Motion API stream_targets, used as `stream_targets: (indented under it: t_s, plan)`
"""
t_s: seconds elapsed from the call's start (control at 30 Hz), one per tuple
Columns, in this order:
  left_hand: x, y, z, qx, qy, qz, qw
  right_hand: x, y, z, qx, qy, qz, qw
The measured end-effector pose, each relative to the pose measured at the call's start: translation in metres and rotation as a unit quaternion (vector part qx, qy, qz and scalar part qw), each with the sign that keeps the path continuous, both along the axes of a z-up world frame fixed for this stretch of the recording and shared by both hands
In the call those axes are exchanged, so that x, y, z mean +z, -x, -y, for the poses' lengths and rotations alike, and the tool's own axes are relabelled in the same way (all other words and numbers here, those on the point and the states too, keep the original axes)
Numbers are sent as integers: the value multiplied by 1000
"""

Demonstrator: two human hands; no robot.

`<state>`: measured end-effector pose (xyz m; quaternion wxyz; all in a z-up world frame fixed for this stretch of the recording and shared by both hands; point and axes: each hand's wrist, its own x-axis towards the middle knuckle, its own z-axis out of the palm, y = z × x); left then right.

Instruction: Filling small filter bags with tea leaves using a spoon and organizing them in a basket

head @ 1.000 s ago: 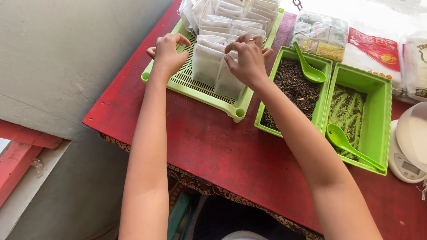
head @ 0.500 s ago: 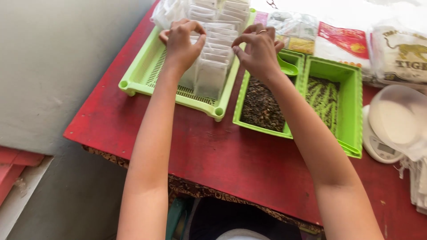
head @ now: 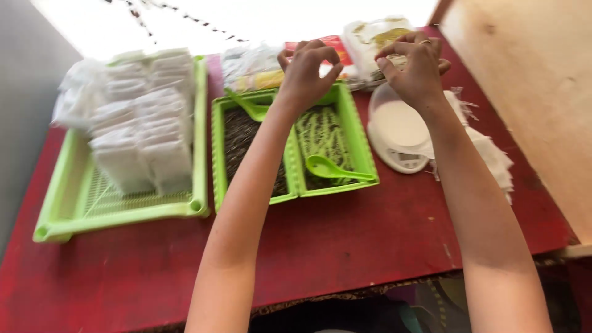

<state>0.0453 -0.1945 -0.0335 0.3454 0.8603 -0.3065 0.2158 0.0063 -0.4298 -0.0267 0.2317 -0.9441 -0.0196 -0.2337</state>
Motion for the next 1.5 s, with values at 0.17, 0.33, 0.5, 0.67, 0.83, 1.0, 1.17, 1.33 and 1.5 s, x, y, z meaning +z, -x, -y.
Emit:
stream_targets:
  t_s: [0.17, 0.33, 0.5, 0.67, 0.83, 1.0, 1.17, 1.33, 1.5]
  plan:
    - [-3, -14, 105, -81, -30, -37, 996, -7, 21, 93, -98, -17, -22, 995]
    - [-18, -21, 185, -140, -70, -81, 984, -54, 14, 178, -202, 21, -50, 978]
    - [-40, -14, 231, -91, -197, -97, 971, -77, 25, 182, -235, 117, -208, 942]
    - [-78, -29, 267, -87, -265, -108, 954, -101, 5, 178, -243, 173, -247, 922]
    - [-100, -34, 283, -85, -293, -106, 946, -125, -14, 189, -242, 162, -286, 913]
    - [-95, -29, 281, -81, -314, -108, 940, -152, -24, 220, -216, 62, -241, 944]
    - [-92, -26, 275, -84, -305, -105, 943, -132, -7, 219, -206, 112, -222, 946]
    - [-87, -24, 265, -84, -300, -90, 946, -128, 7, 222, -204, 346, -171, 900]
    - [-83, -21, 257, -79, -261, -65, 960, -102, 18, 216, -175, 340, -34, 923]
